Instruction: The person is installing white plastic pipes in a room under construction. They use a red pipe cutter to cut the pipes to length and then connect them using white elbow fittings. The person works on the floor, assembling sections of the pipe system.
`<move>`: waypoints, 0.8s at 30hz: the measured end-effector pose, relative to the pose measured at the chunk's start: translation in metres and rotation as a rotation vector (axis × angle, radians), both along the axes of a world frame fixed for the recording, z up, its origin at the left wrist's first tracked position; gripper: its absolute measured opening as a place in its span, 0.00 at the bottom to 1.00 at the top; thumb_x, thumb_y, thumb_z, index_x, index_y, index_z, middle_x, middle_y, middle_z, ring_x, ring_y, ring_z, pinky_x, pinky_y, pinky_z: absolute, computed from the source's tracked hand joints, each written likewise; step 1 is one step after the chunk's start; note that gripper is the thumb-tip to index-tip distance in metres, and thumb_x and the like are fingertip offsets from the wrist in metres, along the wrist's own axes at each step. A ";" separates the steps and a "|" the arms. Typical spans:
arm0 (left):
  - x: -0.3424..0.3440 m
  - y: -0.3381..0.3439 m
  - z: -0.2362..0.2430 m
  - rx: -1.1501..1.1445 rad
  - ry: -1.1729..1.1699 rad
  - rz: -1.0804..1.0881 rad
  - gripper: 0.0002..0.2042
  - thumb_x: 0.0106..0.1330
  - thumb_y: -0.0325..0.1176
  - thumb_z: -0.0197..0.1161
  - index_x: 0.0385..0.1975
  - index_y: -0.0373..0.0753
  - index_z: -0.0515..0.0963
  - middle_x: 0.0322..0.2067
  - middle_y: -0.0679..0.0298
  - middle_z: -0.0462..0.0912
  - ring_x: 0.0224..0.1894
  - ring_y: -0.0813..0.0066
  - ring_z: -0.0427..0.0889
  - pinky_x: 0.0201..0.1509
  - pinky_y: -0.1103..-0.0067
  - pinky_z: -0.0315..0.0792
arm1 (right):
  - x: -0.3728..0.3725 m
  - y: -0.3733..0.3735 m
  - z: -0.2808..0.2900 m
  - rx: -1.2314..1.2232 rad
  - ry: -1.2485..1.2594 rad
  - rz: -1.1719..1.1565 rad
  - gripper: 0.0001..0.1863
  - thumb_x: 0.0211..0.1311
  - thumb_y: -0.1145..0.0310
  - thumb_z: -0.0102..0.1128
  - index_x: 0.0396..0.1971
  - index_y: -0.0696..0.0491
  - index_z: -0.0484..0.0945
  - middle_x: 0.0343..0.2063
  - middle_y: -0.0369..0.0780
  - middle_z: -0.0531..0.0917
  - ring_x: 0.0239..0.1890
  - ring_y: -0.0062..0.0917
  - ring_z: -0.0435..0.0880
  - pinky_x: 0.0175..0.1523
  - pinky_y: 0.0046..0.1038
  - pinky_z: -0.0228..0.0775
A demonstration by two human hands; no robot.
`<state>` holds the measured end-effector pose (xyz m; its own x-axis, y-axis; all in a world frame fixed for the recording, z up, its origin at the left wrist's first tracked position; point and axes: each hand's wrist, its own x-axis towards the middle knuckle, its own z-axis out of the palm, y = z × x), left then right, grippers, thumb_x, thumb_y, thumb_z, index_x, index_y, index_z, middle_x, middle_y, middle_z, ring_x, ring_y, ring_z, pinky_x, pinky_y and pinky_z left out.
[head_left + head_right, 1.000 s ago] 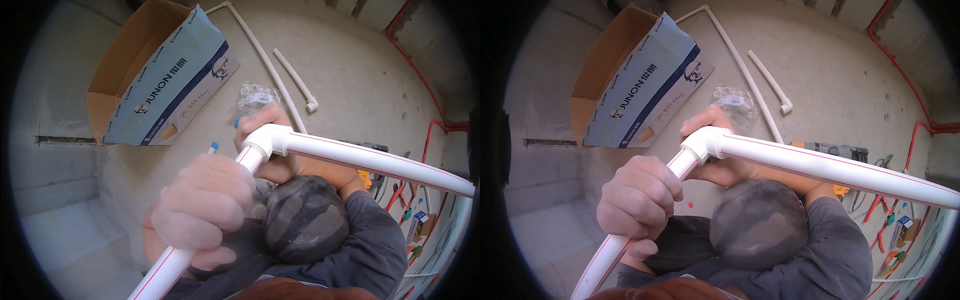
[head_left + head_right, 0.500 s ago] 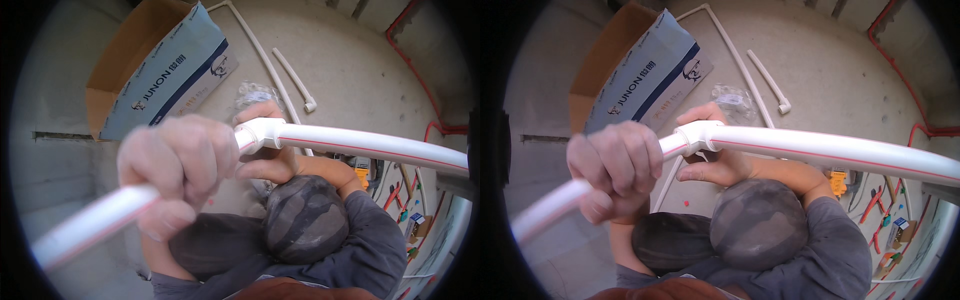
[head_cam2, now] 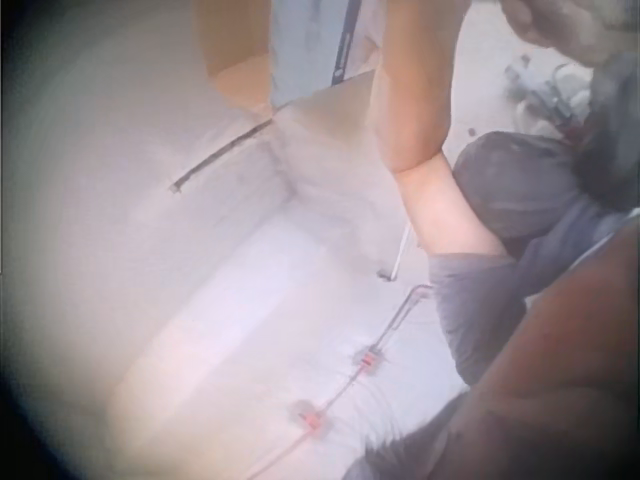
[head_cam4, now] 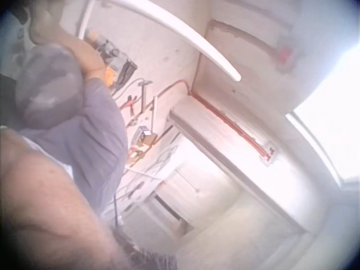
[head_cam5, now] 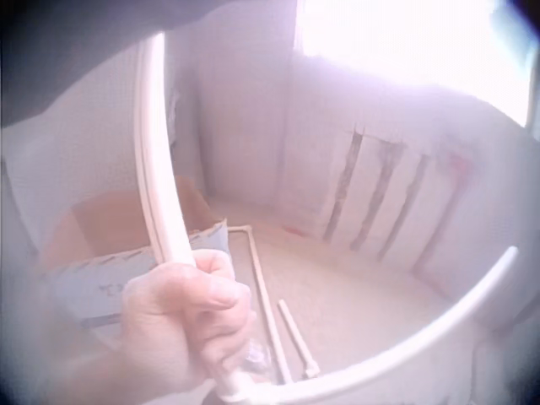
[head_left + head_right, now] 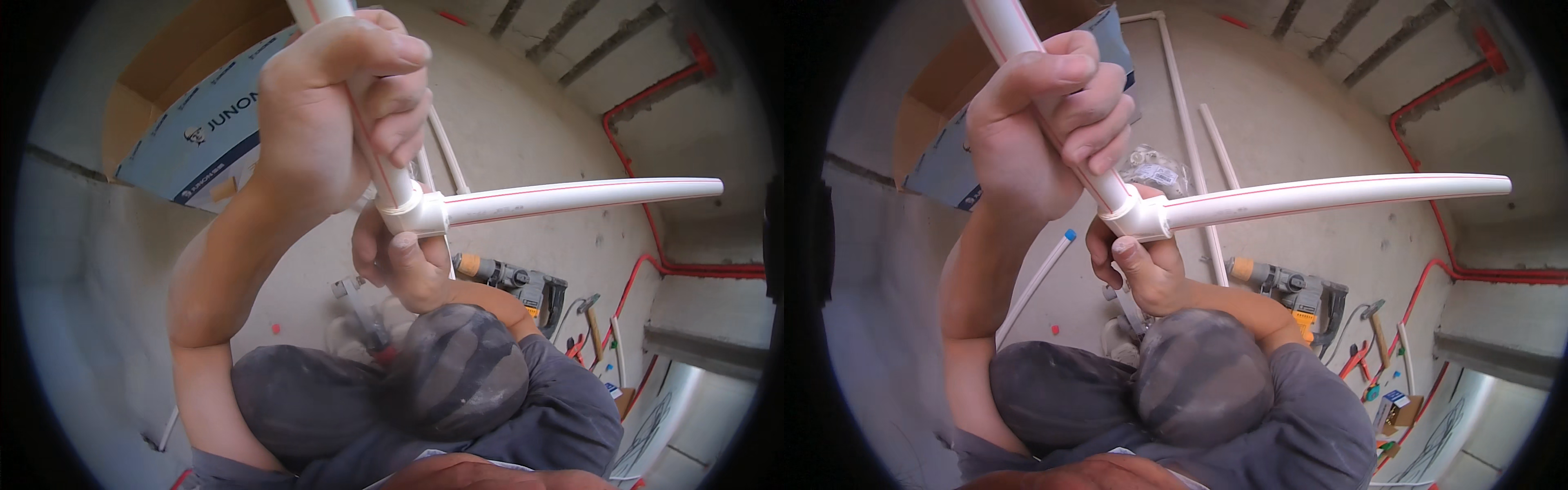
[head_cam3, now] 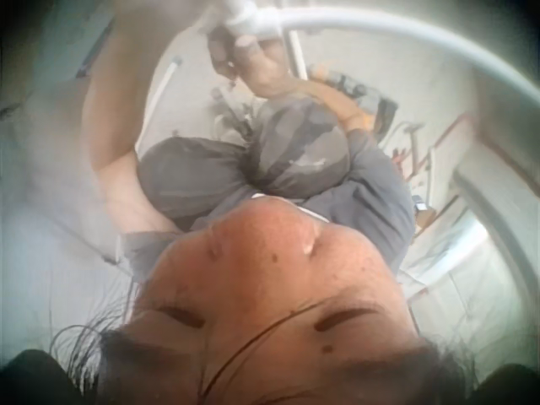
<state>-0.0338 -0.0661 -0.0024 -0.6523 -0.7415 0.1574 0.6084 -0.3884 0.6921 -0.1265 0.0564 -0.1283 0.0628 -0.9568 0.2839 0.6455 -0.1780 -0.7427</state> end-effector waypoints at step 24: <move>0.005 0.023 0.001 -0.210 -0.156 0.183 0.12 0.63 0.31 0.58 0.24 0.45 0.60 0.16 0.70 0.63 0.16 0.79 0.63 0.23 0.78 0.65 | -0.003 0.000 -0.005 0.004 -0.057 0.168 0.39 0.73 0.44 0.57 0.71 0.49 0.51 0.29 0.46 0.77 0.23 0.24 0.72 0.26 0.24 0.67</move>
<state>-0.0288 -0.0432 -0.0018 -0.5396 -0.8106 0.2275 0.5350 -0.1215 0.8361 -0.1298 0.0564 -0.1336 0.2063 -0.9353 0.2874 0.7070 -0.0606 -0.7046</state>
